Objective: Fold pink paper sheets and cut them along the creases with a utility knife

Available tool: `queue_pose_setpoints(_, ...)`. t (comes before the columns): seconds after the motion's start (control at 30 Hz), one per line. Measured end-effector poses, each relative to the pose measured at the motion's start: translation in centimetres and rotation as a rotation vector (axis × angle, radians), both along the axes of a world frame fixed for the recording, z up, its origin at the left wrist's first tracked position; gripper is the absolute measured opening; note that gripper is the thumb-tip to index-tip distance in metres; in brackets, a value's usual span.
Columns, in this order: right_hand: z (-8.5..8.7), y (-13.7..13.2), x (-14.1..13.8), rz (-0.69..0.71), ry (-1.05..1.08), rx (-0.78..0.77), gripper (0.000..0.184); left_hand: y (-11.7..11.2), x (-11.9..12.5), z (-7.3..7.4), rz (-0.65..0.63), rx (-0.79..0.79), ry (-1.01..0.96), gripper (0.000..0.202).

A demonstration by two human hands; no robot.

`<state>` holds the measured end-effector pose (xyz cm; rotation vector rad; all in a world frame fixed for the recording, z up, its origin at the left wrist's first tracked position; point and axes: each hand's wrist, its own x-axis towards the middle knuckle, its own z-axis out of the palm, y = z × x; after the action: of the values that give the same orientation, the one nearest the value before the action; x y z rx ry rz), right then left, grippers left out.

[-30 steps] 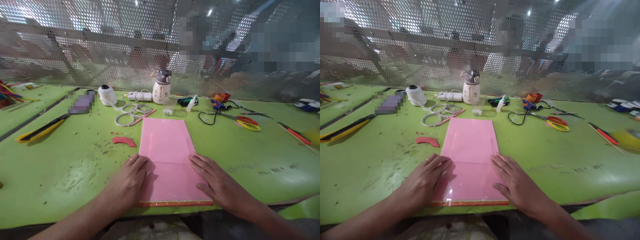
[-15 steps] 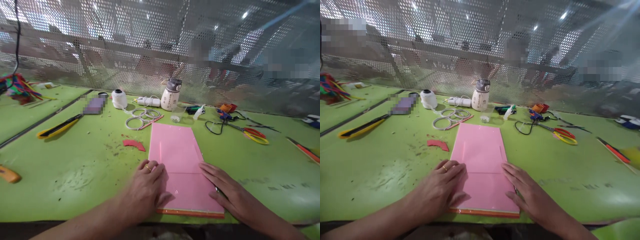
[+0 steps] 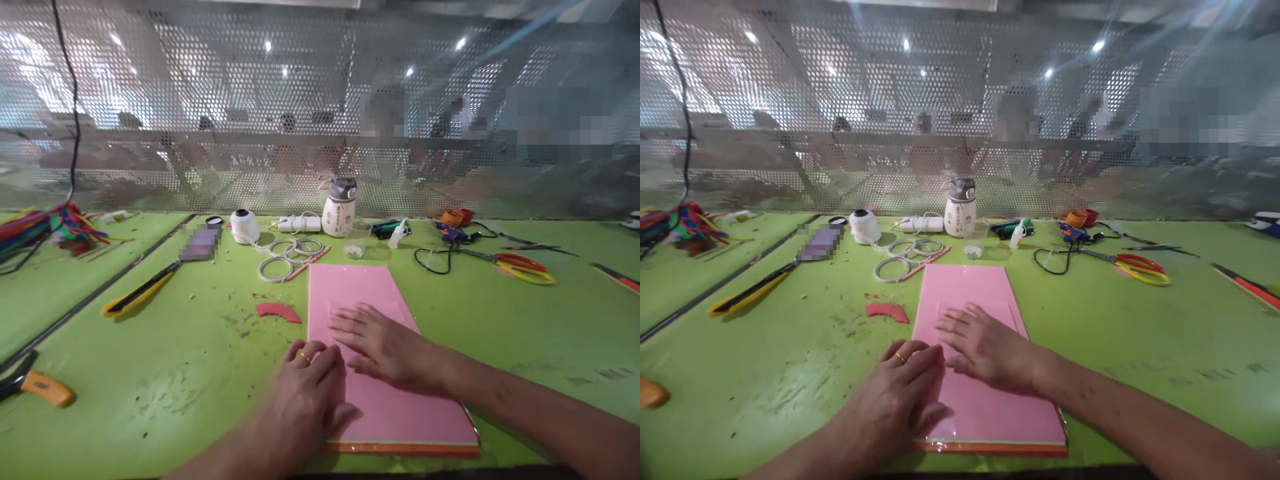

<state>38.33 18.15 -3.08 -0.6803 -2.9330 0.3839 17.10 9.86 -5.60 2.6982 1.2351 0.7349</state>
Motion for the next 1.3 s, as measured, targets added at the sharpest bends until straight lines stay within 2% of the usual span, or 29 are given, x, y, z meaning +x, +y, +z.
queue_pose_setpoints(0.23,-0.9,2.1,0.4,-0.095,0.056,-0.023,0.058,0.1,0.0,0.3,-0.023,-0.042,-0.003,0.026)
queue_pose_setpoints(0.33,-1.8,2.9,0.0,-0.116,0.109,0.04,0.052,0.2,0.1,0.3,-0.026,-0.034,0.006,0.027)
queue_pose_setpoints(0.4,-2.5,3.9,0.3,-0.193,0.177,0.109,0.048,0.2,0.1,0.3,-0.021,-0.024,0.011,0.026)
queue_pose_setpoints(0.5,-2.9,5.6,2.4,-0.389,0.277,0.198,0.043,0.1,0.0,0.5,-0.01,-0.006,-0.004,0.025)
queue_pose_setpoints(0.6,-2.3,6.3,5.6,-0.516,0.325,0.227,0.039,0.4,-0.2,1.1,-0.033,-0.026,-0.004,0.028)
queue_pose_setpoints(0.73,-1.4,4.7,8.0,-0.475,0.268,0.156,0.03,2.8,-0.4,2.0,-0.104,-0.132,0.072,0.022)
queue_pose_setpoints(0.83,-1.4,3.3,8.0,-0.4,0.207,0.108,0.035,5.6,0.0,2.5,-0.033,-0.206,0.07,0.02)
queue_pose_setpoints(0.87,-1.6,3.1,7.9,-0.39,0.195,0.102,0.04,6.4,0.2,2.6,0.032,-0.224,0.044,0.024)
queue_pose_setpoints(0.97,-2.4,3.1,7.9,-0.379,0.175,0.103,0.047,8.2,0.9,2.8,0.253,-0.3,0.061,0.052)
queue_pose_setpoints(1.07,-3.2,3.4,8.4,-0.363,0.171,0.114,0.044,8.6,1.3,2.1,0.34,-0.336,0.056,0.06)
queue_pose_setpoints(1.2,-4.1,3.0,8.8,-0.354,0.179,0.13,0.045,8.5,1.5,0.0,0.417,-0.291,-0.075,0.053)
queue_pose_setpoints(1.3,-4.5,2.2,8.9,-0.362,0.203,0.183,0.045,8.5,1.5,-1.3,0.367,-0.217,-0.268,0.041)
